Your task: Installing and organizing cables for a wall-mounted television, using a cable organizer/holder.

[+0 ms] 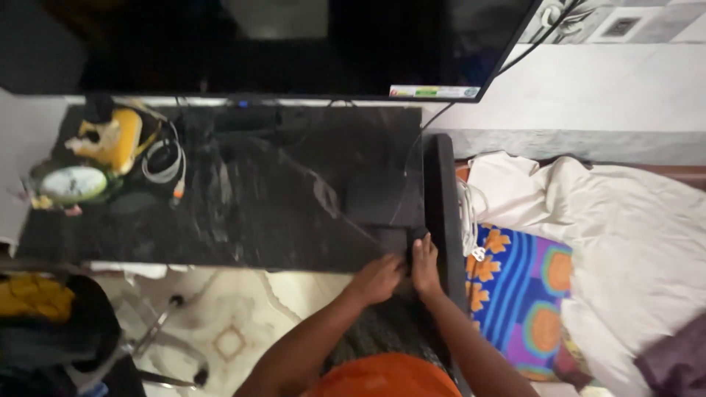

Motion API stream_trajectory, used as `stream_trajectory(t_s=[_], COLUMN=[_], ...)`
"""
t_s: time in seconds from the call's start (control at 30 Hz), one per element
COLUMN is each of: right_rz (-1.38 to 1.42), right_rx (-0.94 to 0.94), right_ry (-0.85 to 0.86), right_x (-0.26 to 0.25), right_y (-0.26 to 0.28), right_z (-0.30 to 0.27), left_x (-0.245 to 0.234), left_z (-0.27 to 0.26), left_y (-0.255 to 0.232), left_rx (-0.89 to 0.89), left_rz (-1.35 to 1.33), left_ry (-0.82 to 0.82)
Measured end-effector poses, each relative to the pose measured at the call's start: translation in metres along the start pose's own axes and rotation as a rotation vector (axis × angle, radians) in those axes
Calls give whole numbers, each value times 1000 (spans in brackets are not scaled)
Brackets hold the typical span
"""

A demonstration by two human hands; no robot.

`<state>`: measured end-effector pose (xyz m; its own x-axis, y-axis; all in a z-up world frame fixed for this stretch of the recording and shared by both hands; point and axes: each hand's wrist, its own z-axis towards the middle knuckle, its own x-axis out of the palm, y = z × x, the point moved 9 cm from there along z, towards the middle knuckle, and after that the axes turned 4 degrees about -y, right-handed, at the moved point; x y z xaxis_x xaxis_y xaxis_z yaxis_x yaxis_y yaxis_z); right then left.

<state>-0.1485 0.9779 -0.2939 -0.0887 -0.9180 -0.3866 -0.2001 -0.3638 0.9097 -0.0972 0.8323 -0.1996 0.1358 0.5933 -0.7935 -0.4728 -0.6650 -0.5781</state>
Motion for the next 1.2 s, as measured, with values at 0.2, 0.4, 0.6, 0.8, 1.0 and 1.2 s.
stream_trajectory(t_s=[0.2, 0.4, 0.6, 0.8, 1.0, 1.2], right_rz=[313, 582, 717, 384, 550, 687], right_rx=[271, 87, 85, -117, -59, 106], right_ry=[112, 268, 123, 225, 288, 235], right_x=[28, 69, 68, 37, -7, -29], right_y=[15, 39, 44, 75, 78, 40], right_z=[116, 272, 366, 262, 79, -52], left_x=[-2, -21, -19, -28, -2, -48], left_z=[36, 45, 52, 48, 31, 31], left_y=[-3, -20, -18, -30, -7, -30], left_rx=[98, 337, 206, 126, 289, 417], left_rz=[27, -32, -149, -152, 43, 43], left_ry=[232, 112, 320, 357, 12, -217])
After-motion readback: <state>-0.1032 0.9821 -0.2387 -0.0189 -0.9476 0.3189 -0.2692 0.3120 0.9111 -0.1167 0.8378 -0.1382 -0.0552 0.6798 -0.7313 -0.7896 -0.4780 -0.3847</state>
